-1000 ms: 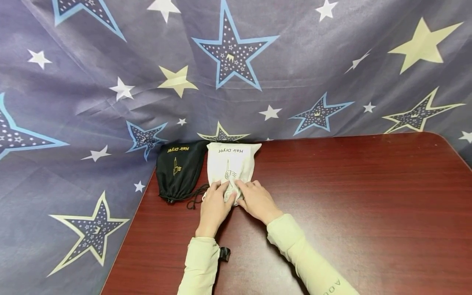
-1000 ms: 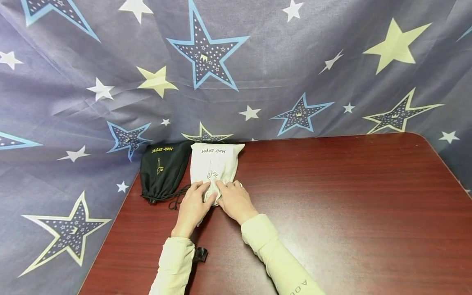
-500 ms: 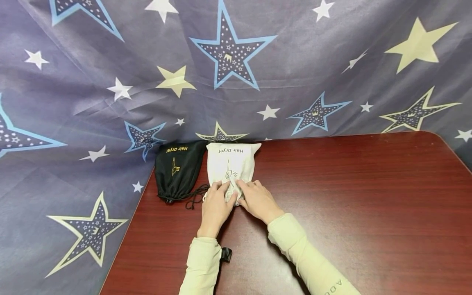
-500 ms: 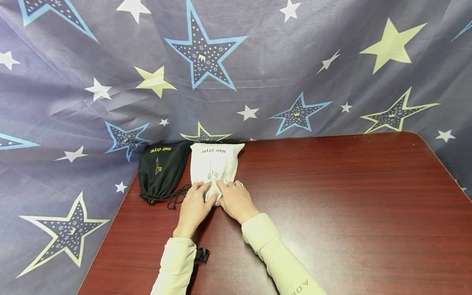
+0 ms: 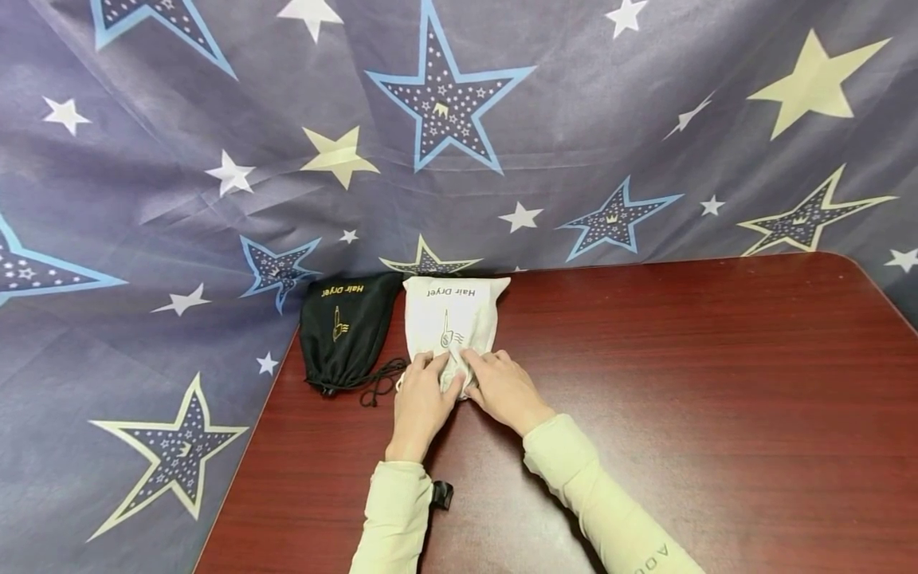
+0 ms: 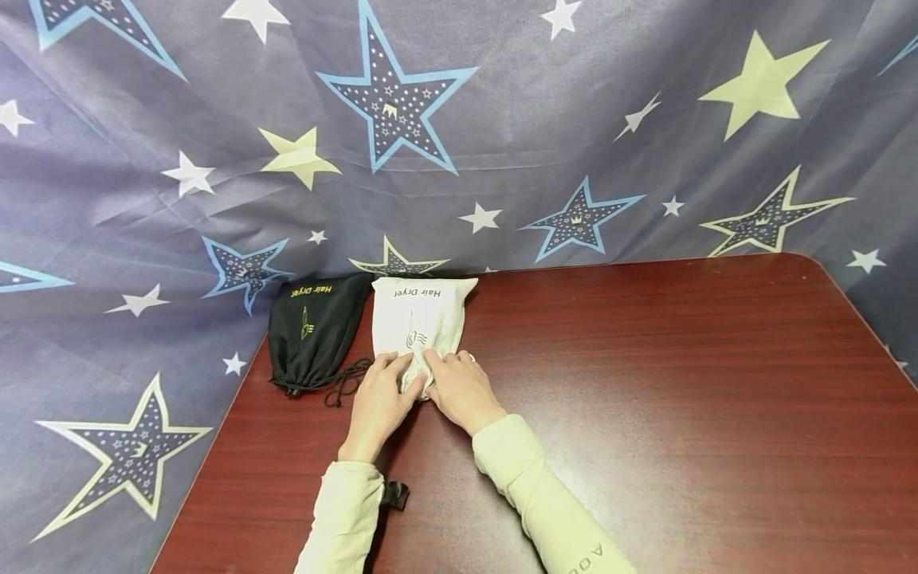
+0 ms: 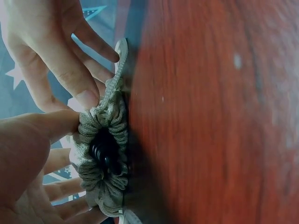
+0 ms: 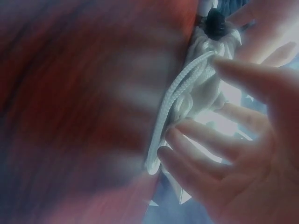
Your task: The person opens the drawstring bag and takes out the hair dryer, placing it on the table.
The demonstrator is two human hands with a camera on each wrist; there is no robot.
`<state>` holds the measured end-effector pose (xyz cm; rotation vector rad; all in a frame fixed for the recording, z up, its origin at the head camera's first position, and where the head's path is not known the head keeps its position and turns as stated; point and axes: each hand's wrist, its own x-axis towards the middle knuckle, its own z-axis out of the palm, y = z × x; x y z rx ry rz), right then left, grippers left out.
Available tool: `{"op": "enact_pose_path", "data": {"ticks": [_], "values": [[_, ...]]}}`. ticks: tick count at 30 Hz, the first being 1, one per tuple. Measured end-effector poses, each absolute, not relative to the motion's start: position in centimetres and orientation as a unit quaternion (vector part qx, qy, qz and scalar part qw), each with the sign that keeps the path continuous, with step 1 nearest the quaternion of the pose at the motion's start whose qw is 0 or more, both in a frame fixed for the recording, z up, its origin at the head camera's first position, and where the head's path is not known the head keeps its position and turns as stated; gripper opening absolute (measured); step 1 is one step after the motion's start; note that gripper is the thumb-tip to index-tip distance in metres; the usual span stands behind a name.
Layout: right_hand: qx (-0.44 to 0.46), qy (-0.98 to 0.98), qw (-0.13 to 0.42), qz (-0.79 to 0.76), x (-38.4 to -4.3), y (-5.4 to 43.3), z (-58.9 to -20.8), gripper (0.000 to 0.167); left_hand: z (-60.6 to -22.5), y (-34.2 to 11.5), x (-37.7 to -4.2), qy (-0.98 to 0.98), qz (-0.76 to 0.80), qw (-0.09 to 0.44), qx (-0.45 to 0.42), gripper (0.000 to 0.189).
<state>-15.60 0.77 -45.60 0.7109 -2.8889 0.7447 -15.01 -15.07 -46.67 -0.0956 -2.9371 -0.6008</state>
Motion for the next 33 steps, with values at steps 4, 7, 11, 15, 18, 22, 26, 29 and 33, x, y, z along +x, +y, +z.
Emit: {"op": "enact_pose_path", "data": {"ticks": [4, 7, 11, 15, 18, 22, 26, 29, 33], "values": [[0.235, -0.941, 0.041, 0.241, -15.5, 0.9, -45.6, 0.051, -46.6, -14.9, -14.9, -0.977, -0.201, 0.069, -0.033, 0.049], [0.240, -0.939, 0.043, 0.242, -15.4, 1.0, -45.6, 0.051, -46.6, -14.8, -14.7, -0.976, -0.203, 0.067, -0.030, 0.050], [0.243, -0.938, 0.047, 0.243, -15.4, 1.3, -45.5, 0.052, -46.6, -14.6, -14.7, -0.976, -0.207, 0.065, -0.032, 0.050], [0.239, -0.939, 0.045, 0.242, -15.5, 1.6, -45.4, 0.052, -46.6, -14.2, -14.8, -0.975, -0.209, 0.066, -0.036, 0.050], [0.235, -0.940, 0.039, 0.243, -15.4, 1.9, -45.3, 0.052, -46.6, -13.9, -14.8, -0.975, -0.207, 0.068, -0.039, 0.049], [0.232, -0.941, 0.036, 0.242, -15.3, 2.3, -45.2, 0.050, -46.7, -13.5, -14.8, -0.975, -0.205, 0.072, -0.042, 0.048], [0.232, -0.942, 0.039, 0.239, -15.3, 2.6, -45.2, 0.049, -46.8, -13.2, -14.8, -0.975, -0.203, 0.079, -0.048, 0.047], [0.229, -0.943, 0.041, 0.237, -15.3, 2.7, -45.2, 0.048, -46.8, -13.1, -14.9, -0.974, -0.204, 0.087, -0.053, 0.046], [0.225, -0.945, 0.039, 0.236, -15.2, 2.9, -45.2, 0.047, -46.7, -12.8, -14.7, -0.972, -0.208, 0.090, -0.054, 0.046]]}}
